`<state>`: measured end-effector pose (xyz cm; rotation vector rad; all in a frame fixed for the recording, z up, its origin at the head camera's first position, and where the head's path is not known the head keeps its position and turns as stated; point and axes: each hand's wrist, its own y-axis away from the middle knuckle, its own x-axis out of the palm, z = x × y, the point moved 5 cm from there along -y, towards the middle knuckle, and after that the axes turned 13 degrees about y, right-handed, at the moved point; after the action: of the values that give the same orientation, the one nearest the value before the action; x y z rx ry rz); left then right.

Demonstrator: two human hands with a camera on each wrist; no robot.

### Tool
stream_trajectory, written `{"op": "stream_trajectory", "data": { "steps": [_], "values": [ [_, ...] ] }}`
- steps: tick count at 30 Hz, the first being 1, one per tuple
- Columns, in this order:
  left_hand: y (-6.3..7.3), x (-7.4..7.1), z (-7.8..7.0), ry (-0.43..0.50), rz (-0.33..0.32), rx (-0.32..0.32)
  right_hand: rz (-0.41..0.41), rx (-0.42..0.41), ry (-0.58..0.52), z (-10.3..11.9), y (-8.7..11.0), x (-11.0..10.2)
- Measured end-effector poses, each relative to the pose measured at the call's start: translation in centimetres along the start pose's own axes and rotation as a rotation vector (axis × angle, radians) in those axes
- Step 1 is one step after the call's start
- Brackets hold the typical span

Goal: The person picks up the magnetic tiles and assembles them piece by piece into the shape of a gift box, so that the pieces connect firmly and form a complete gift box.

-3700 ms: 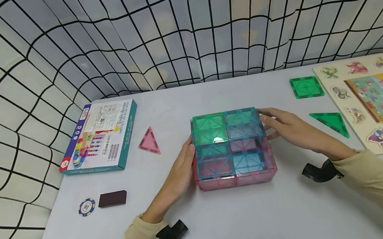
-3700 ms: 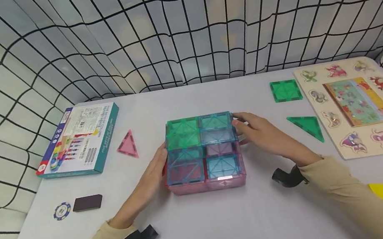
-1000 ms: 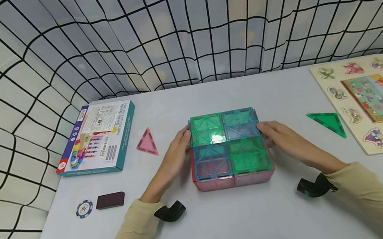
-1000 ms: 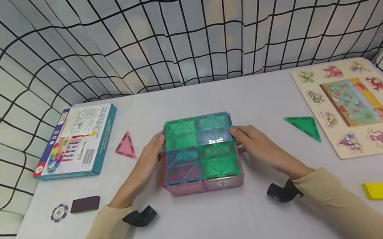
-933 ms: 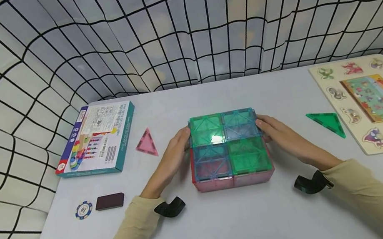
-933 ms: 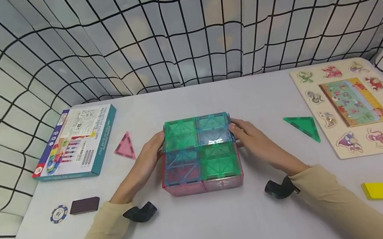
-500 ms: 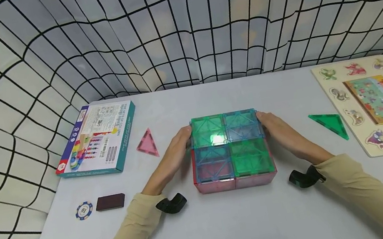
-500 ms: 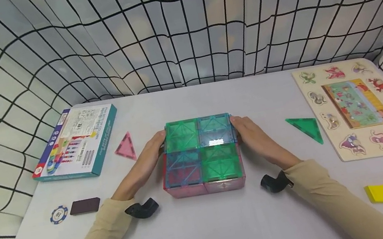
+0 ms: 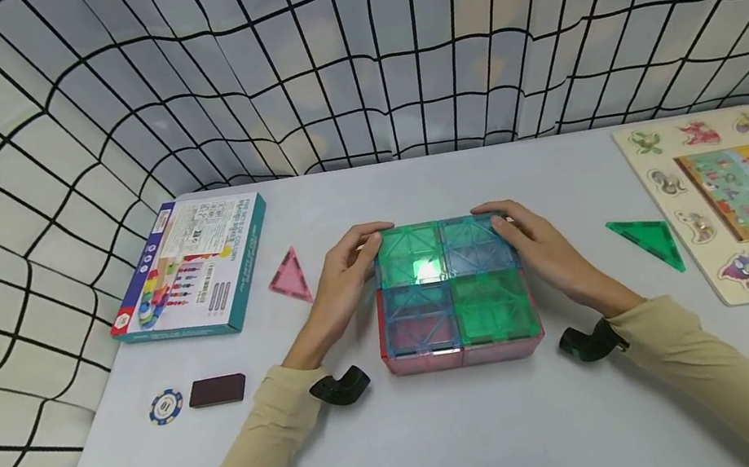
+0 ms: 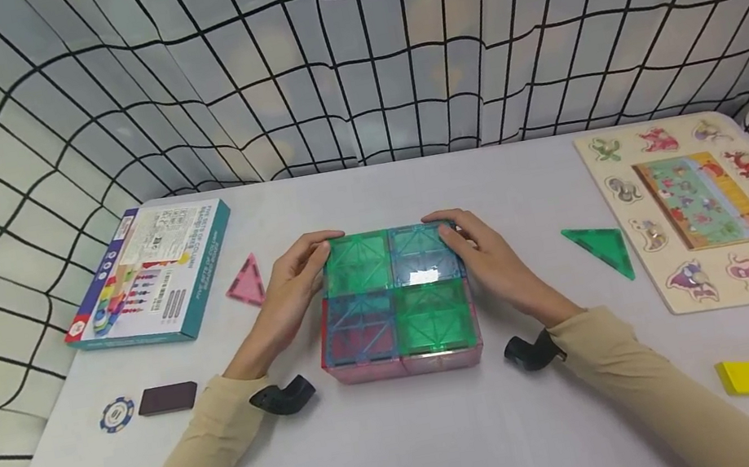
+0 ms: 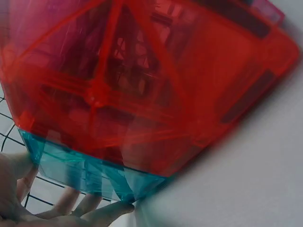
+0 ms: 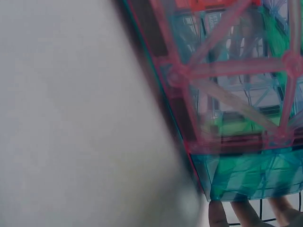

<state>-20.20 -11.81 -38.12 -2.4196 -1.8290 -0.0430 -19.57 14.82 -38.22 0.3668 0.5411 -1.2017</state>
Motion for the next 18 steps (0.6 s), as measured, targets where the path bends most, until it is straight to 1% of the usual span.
{"op": "stream_trajectory", "data": {
  "steps": [5,8,10,12,15,16,18],
  "values": [
    [0.0,-0.2,0.0,0.002,0.021,0.007,-0.019,-0.056,-0.025,0.1,0.0,-0.1],
    [0.0,-0.2,0.0,0.004,0.036,0.008,-0.011,-0.069,-0.092,0.1,0.1,-0.5],
    [0.1,-0.1,0.1,-0.008,0.040,0.002,0.015,-0.062,-0.129,-0.1,0.2,-0.8],
    [0.3,0.0,0.1,-0.044,0.029,-0.014,0.043,-0.055,-0.149,-0.3,0.2,-0.9],
    [0.7,0.2,0.1,-0.130,0.008,-0.061,0.077,-0.038,-0.117,-0.6,0.3,-0.7],
    [0.9,0.3,-0.1,-0.167,0.001,-0.082,0.084,-0.033,-0.104,-0.7,0.3,-0.7],
    [1.7,0.6,-0.7,-0.227,0.010,-0.122,0.092,-0.022,-0.081,-1.0,0.3,-0.7]
  ]
}}
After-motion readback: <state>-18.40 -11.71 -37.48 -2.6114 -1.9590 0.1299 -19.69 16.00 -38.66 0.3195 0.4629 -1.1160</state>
